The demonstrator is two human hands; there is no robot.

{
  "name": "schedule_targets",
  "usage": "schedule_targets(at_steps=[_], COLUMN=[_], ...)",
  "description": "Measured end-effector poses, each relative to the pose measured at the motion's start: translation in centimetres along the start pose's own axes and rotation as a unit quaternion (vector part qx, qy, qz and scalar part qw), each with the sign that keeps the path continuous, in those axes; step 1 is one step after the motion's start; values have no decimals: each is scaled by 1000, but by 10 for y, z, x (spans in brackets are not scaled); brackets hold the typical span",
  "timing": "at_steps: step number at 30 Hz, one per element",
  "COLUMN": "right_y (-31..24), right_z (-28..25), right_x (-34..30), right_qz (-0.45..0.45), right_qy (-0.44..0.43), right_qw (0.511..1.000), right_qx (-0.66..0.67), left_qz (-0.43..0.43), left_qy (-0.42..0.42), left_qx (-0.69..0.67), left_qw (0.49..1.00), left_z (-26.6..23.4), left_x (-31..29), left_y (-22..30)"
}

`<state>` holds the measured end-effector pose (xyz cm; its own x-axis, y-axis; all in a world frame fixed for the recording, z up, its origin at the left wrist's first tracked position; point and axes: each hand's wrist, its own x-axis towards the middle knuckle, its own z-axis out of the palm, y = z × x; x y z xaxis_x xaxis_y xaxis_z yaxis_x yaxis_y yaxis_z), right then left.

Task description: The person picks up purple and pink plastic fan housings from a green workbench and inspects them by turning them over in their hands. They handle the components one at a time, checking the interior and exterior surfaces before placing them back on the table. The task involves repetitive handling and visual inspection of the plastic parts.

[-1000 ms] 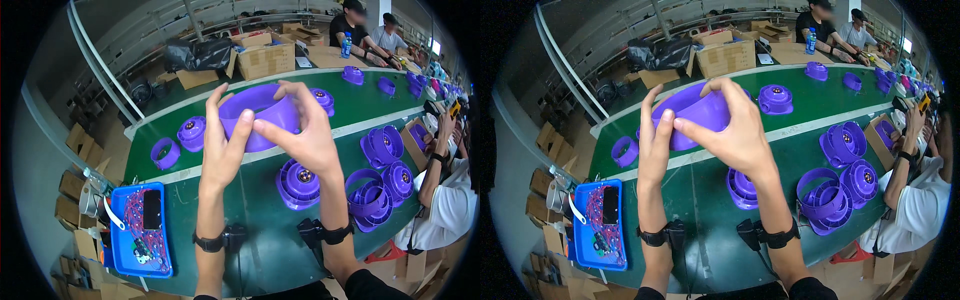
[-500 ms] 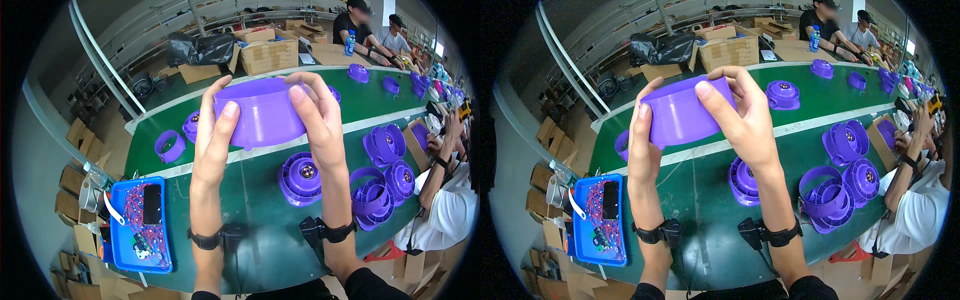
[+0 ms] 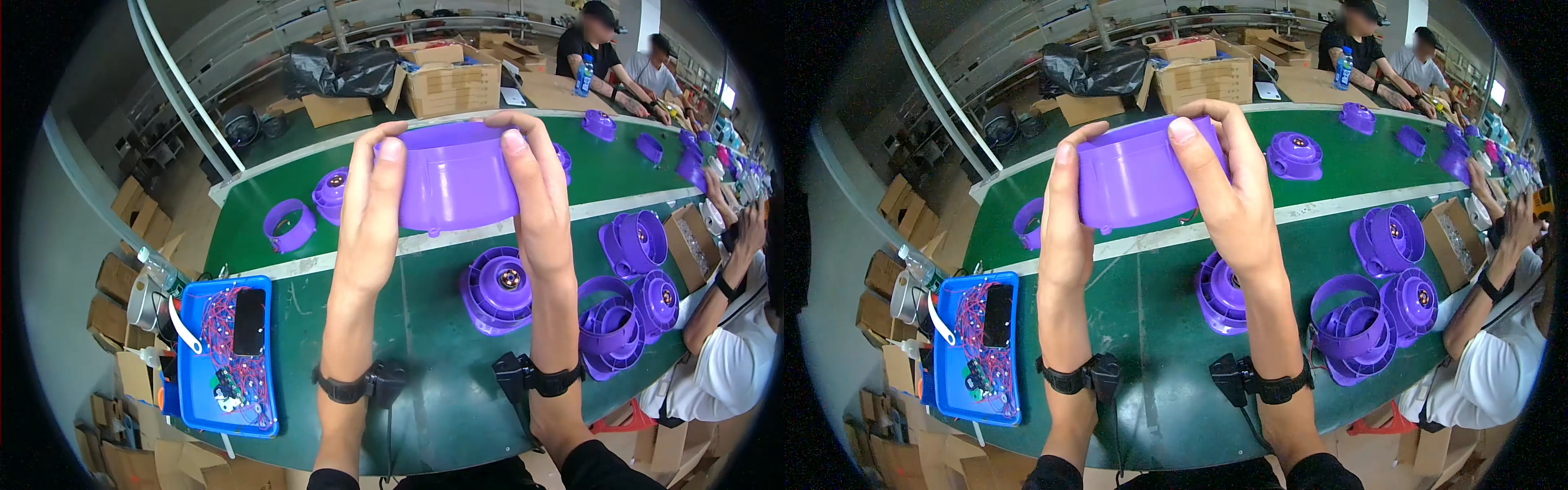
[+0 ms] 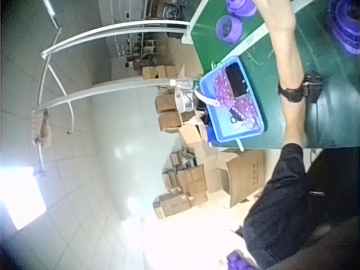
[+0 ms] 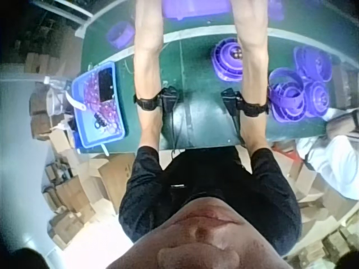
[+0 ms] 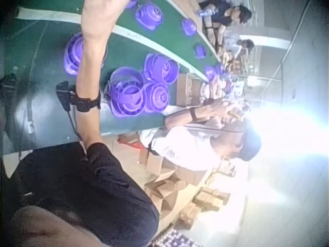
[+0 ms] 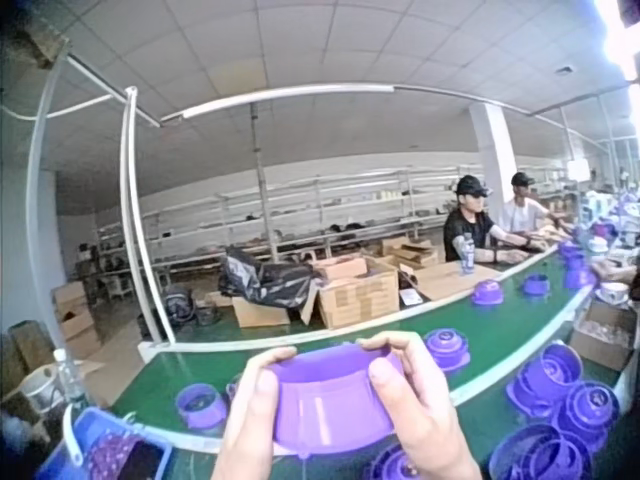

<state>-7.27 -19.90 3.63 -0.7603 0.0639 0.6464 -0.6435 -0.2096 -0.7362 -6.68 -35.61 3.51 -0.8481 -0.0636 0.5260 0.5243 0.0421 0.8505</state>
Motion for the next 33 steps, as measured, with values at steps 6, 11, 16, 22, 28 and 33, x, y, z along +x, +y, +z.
schedule_targets(at_steps=[6,11,16,22,28,33], right_y=[4,5,1,3,8,3], right_z=[4,1,1,9,2,-5], right_x=[0,1,0,-3,0,0], right_qz=[-40,-38,-53,-157,-145,-34], right_qy=[35,51,30,26,15,32], right_qw=[998,997,996,986,989,996], right_qx=[-42,-48,-65,-38,-1,80], left_qz=[-1,10,-4,2,46,0], left_qy=[30,6,-15,-45,-72,-27], left_qx=[-65,-60,-48,-142,-43,-48], left_qw=[997,998,999,989,995,998], left_z=[4,5,4,-6,-15,-18], left_x=[4,4,-1,1,2,2], left_y=[-9,-7,6,9,9,10])
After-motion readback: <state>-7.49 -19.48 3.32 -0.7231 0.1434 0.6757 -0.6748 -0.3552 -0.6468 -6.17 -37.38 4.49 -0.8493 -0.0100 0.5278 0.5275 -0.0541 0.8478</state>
